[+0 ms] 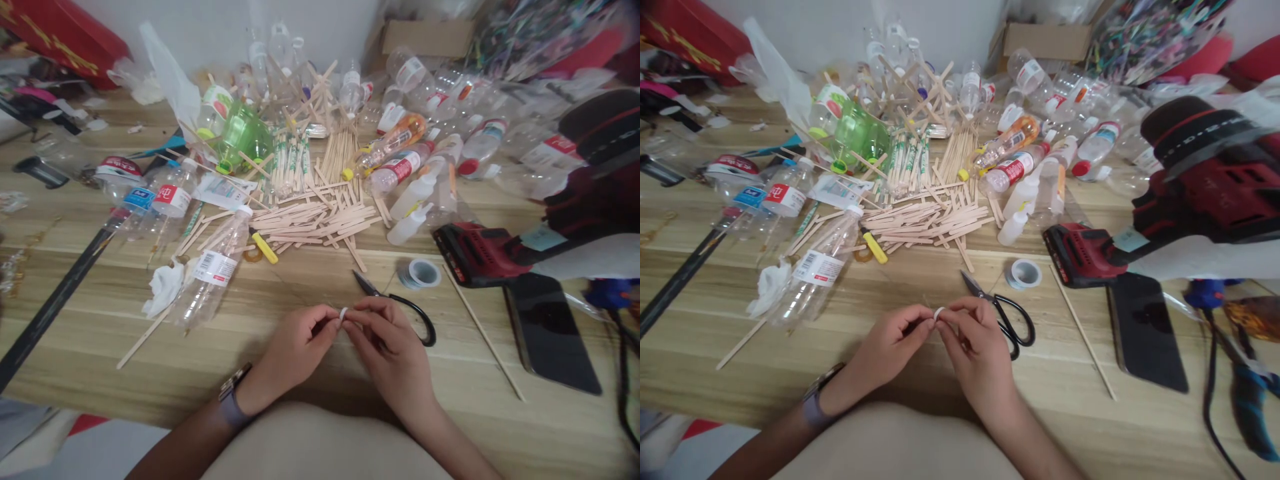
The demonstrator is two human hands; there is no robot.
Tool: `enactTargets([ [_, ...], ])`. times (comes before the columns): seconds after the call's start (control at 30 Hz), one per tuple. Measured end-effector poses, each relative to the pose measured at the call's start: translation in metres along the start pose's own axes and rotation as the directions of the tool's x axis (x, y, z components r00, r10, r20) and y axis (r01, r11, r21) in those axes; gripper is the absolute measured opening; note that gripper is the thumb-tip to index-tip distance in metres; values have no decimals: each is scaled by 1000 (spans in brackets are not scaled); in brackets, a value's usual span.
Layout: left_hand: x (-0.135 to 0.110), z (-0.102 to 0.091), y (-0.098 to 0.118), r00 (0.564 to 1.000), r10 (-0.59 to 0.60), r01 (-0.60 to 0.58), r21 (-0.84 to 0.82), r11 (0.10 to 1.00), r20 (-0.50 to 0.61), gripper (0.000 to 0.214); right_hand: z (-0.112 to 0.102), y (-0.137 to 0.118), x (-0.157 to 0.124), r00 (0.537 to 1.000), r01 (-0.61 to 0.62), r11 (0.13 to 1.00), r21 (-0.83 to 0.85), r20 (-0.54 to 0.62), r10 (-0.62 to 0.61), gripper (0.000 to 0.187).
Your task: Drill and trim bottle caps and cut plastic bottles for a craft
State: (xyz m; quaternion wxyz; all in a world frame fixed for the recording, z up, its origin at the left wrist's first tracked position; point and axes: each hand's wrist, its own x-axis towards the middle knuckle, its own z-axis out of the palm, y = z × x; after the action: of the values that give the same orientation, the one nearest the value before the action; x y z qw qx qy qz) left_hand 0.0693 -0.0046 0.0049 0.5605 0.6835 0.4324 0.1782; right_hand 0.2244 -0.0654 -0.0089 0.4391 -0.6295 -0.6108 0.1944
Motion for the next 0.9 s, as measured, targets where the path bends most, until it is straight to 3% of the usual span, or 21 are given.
enactTargets([
  [0.17, 0, 2, 1, 1000, -30, 30, 17, 999, 0, 22, 2, -1, -1, 995, 92, 992, -85, -23, -94, 11],
  [0.37, -2, 2, 1, 1000, -3, 4, 63, 998, -20, 24, 2, -4, -1, 1000, 0, 1000, -23, -3, 0, 9],
  [0.57, -6, 3, 2, 999, 37, -34, 156, 987, -15, 23, 2, -3, -1, 998, 59, 998, -18, 13, -59, 13],
  [0.9, -6, 3, 2, 999, 45, -40, 152, 987, -24, 20, 2, -5, -3, 997, 75, 996, -54, -32, -77, 14],
])
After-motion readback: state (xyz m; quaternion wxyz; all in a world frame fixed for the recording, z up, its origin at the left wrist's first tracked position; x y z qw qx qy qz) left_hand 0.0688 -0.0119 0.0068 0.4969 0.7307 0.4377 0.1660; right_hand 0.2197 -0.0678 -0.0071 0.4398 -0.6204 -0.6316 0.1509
